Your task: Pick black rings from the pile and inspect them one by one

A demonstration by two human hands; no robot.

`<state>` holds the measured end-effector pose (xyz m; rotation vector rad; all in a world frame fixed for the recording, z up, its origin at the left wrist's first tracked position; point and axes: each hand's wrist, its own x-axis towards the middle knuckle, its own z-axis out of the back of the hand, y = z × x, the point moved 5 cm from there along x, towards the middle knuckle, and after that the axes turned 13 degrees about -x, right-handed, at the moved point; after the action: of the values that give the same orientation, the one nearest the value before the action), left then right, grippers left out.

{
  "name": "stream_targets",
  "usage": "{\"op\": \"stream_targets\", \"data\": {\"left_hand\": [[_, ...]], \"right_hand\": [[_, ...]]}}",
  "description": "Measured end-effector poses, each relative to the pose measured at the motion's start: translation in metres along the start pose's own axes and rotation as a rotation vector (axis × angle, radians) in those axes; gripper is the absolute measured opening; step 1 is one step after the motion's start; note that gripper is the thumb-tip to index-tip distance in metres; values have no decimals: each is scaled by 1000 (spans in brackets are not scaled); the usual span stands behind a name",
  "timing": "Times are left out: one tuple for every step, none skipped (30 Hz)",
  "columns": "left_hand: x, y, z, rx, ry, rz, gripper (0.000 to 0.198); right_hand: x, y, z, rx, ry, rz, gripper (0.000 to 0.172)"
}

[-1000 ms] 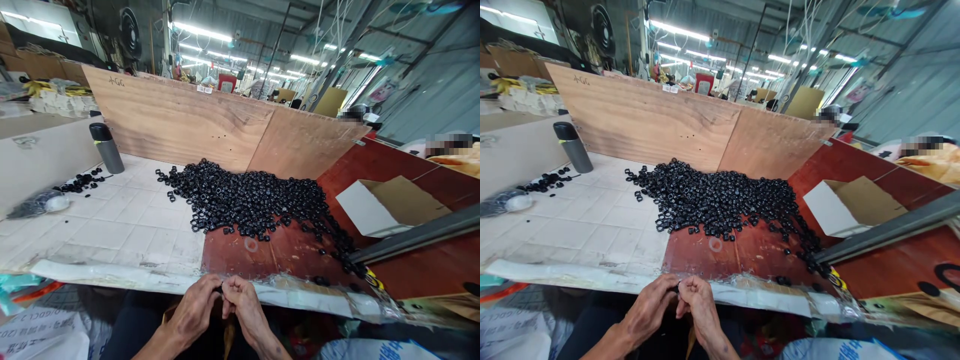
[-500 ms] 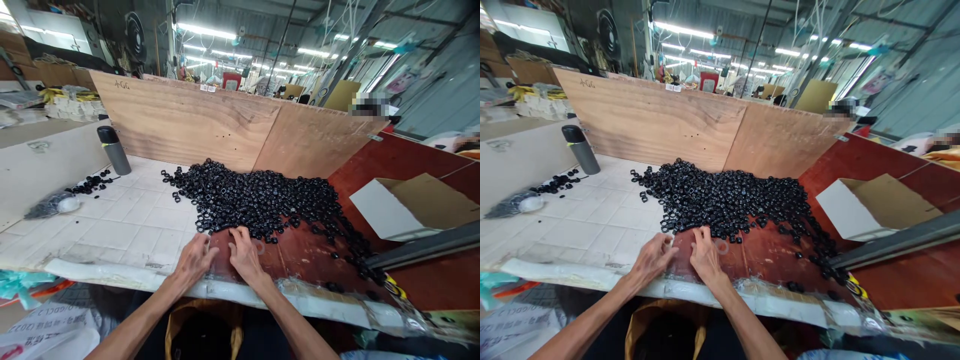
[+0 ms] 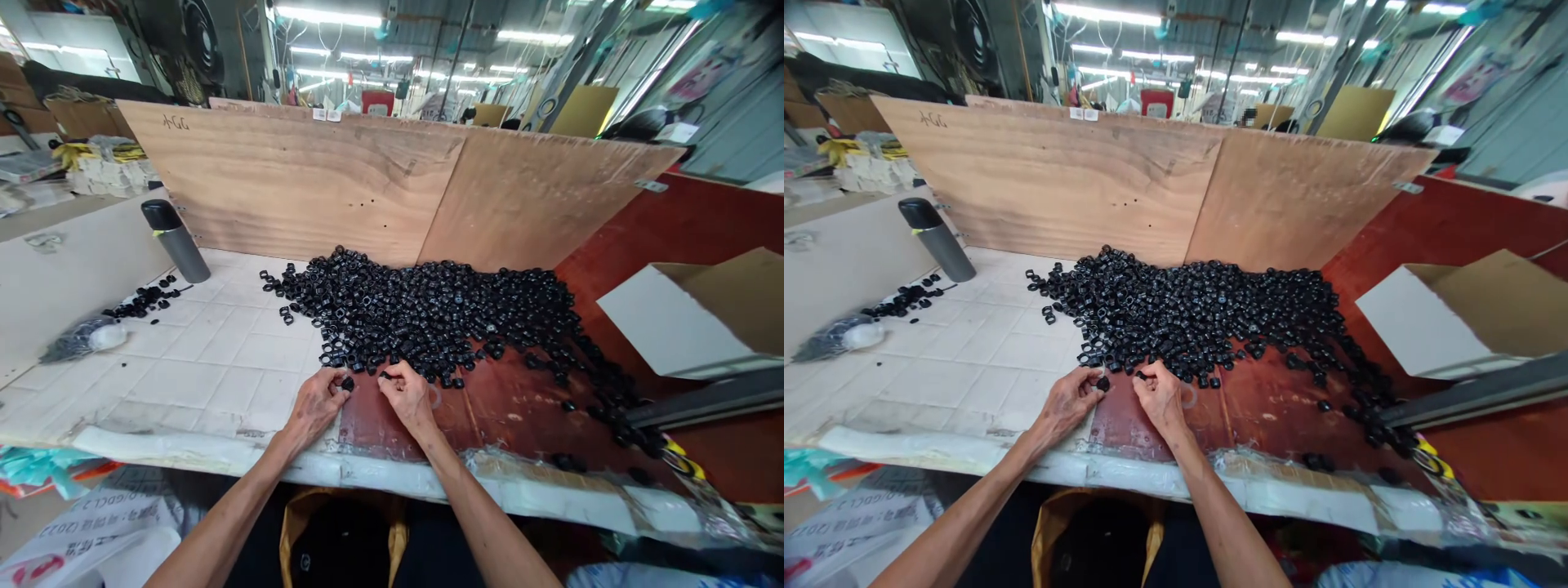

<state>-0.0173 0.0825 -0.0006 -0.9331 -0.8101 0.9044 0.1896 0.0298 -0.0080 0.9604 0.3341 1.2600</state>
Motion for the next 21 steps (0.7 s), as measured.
{"op": "stream_targets", "data": {"left_hand": [[1,-2,1,25,7,-20,35],[1,-4,0,54,19,-43,38],[2,-7,-2,81,39,-67,38],[3,-9,-4,103,60,-89,36],[4,-11,-6,117,73,-105,33],[4,-12,-7,118,78,-114,31],[4,-13,-9,107,80,-113,28],[4,-13,-10,80,86,-105,27],[4,-13,-11,36,96,-93,25],[4,-12,-12,-23,107,-79,23],[3,-12,-14,-93,115,-69,19],[3,-12,-14,-170,117,-67,15],[3,-11,-15,-248,111,-67,12],[2,-10,-16,-319,100,-64,11],[2,-8,-17,-378,94,-49,13],[2,-6,-18,-420,98,-19,15],[2,-4,-21,-448,108,24,17],[2,-1,-22,-461,118,70,20],[1,0,-24,-463,126,109,23],[0,0,-25,-460,133,133,25],[0,0,-25,-454,134,141,25]], "right_hand": [[1,-2,-2,89,35,-51,15],[1,-2,-4,177,78,-86,16],[1,-2,-8,256,126,-104,18],[0,0,-11,316,173,-108,21],[0,2,-14,350,214,-101,25],[-1,4,-17,361,248,-87,28],[-2,7,-19,357,281,-71,30],[-2,8,-20,346,309,-58,29],[-3,10,-22,331,331,-48,26],[-3,11,-22,318,348,-40,24],[-4,12,-23,312,359,-32,22],[-4,14,-23,314,362,-24,22],[-4,15,-23,321,362,-18,21],[-4,17,-23,336,360,-15,21],[-4,18,-23,354,359,-18,21],[-4,19,-22,375,360,-27,21],[-3,19,-22,398,364,-43,22],[-3,19,-22,423,372,-68,23],[-3,18,-22,456,384,-101,24],[-3,17,-22,496,396,-137,26],[-3,16,-22,541,406,-173,28]]}}
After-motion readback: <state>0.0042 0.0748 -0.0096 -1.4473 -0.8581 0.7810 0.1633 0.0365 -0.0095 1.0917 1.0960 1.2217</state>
